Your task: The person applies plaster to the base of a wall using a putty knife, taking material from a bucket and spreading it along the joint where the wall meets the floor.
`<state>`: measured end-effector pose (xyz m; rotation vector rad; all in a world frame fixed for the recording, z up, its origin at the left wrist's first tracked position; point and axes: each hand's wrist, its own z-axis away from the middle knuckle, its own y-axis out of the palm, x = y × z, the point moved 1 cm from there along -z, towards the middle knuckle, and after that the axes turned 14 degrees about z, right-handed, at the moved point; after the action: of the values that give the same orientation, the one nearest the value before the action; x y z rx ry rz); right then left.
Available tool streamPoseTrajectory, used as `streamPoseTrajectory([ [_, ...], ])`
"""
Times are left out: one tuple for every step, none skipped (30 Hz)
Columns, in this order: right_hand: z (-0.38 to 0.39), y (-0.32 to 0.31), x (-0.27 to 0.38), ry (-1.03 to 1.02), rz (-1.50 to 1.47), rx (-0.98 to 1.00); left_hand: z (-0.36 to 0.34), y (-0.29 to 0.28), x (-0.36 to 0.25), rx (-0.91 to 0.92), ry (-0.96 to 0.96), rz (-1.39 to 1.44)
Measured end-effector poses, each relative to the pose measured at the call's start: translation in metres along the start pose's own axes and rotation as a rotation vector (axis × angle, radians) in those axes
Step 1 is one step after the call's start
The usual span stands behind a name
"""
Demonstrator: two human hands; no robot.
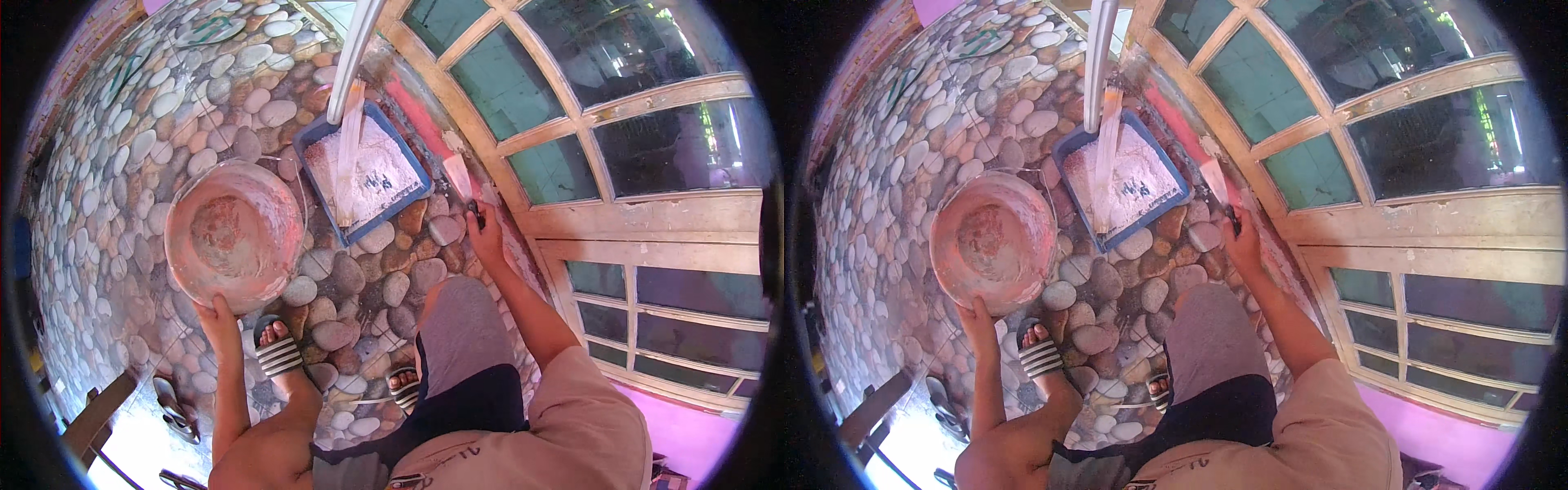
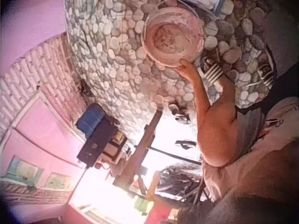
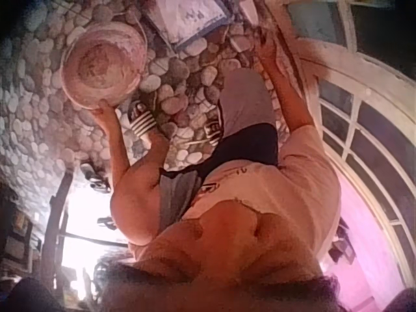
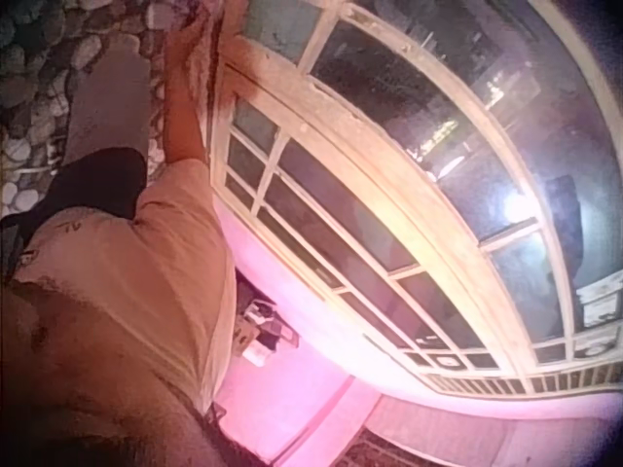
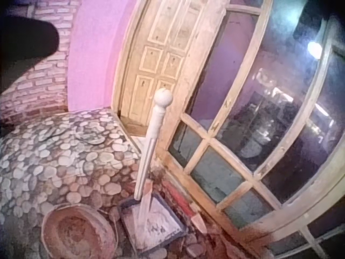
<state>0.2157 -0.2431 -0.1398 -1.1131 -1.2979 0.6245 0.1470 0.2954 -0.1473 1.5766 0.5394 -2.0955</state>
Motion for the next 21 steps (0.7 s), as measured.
streamPoseTrajectory([
  [-0.007,0.005,0.008,-0.027,-0.046,-0.003,-0.001,0.0,-0.001,0.003,0.003,-0.005],
  [-0.015,0.01,0.011,-0.02,-0.046,-0.005,-0.002,-0.001,0.0,0.014,0.025,-0.017],
  [-0.024,0.017,0.012,0.033,0.0,0.002,-0.002,-0.001,0.0,0.023,0.048,-0.029],
  [-0.032,0.022,0.012,0.085,0.046,0.01,-0.003,-0.002,0.002,0.029,0.049,-0.033],
  [-0.039,0.026,0.009,0.088,0.047,0.007,-0.003,0.0,0.002,0.045,0.065,-0.019],
  [-0.046,0.028,0.007,0.045,-0.046,-0.053,-0.003,0.002,0.002,0.062,0.081,-0.004],
  [-0.049,0.027,0.004,0.001,-0.139,-0.113,-0.001,0.004,0.001,0.066,0.08,-0.001],
  [-0.045,0.028,0.003,0.001,-0.143,-0.11,0.004,0.007,-0.008,0.05,0.031,0.0],
  [-0.038,0.026,0.0,0.022,-0.15,-0.096,0.007,0.008,-0.014,0.033,-0.019,0.003],
  [-0.031,0.022,-0.002,0.042,-0.156,-0.083,0.006,0.007,-0.014,0.031,-0.019,0.001],
  [-0.022,0.017,-0.005,0.038,-0.159,-0.083,0.006,0.005,-0.015,0.027,-0.054,0.065],
  [-0.012,0.012,-0.008,0.012,-0.08,-0.102,0.004,0.005,-0.017,0.025,-0.089,0.131],
  [-0.006,0.009,-0.011,-0.013,-0.001,-0.121,0.002,0.005,-0.019,0.024,-0.086,0.132],
  [-0.004,0.005,-0.007,-0.014,-0.003,-0.124,0.0,0.005,-0.022,0.022,-0.124,0.198],
  [-0.003,0.001,-0.005,0.02,-0.01,-0.045,-0.002,0.005,-0.025,0.021,-0.162,0.262],
  [-0.003,-0.001,-0.003,0.055,-0.016,0.034,-0.004,0.005,-0.03,0.023,-0.159,0.261],
  [-0.008,0.0,0.001,0.057,-0.019,0.032,-0.006,0.005,-0.034,0.025,-0.208,0.316],
  [-0.019,0.003,0.007,-0.004,-0.014,-0.024,-0.009,0.006,-0.04,0.031,-0.252,0.37],
  [-0.027,0.004,0.012,-0.064,-0.009,-0.08,-0.013,0.003,-0.04,0.037,-0.245,0.368],
  [-0.029,0.006,0.007,-0.058,-0.017,-0.086,-0.019,-0.003,-0.039,0.045,-0.279,0.402],
  [-0.031,0.005,0.001,-0.084,0.011,-0.111,-0.024,-0.008,-0.037,0.052,-0.312,0.436],
])
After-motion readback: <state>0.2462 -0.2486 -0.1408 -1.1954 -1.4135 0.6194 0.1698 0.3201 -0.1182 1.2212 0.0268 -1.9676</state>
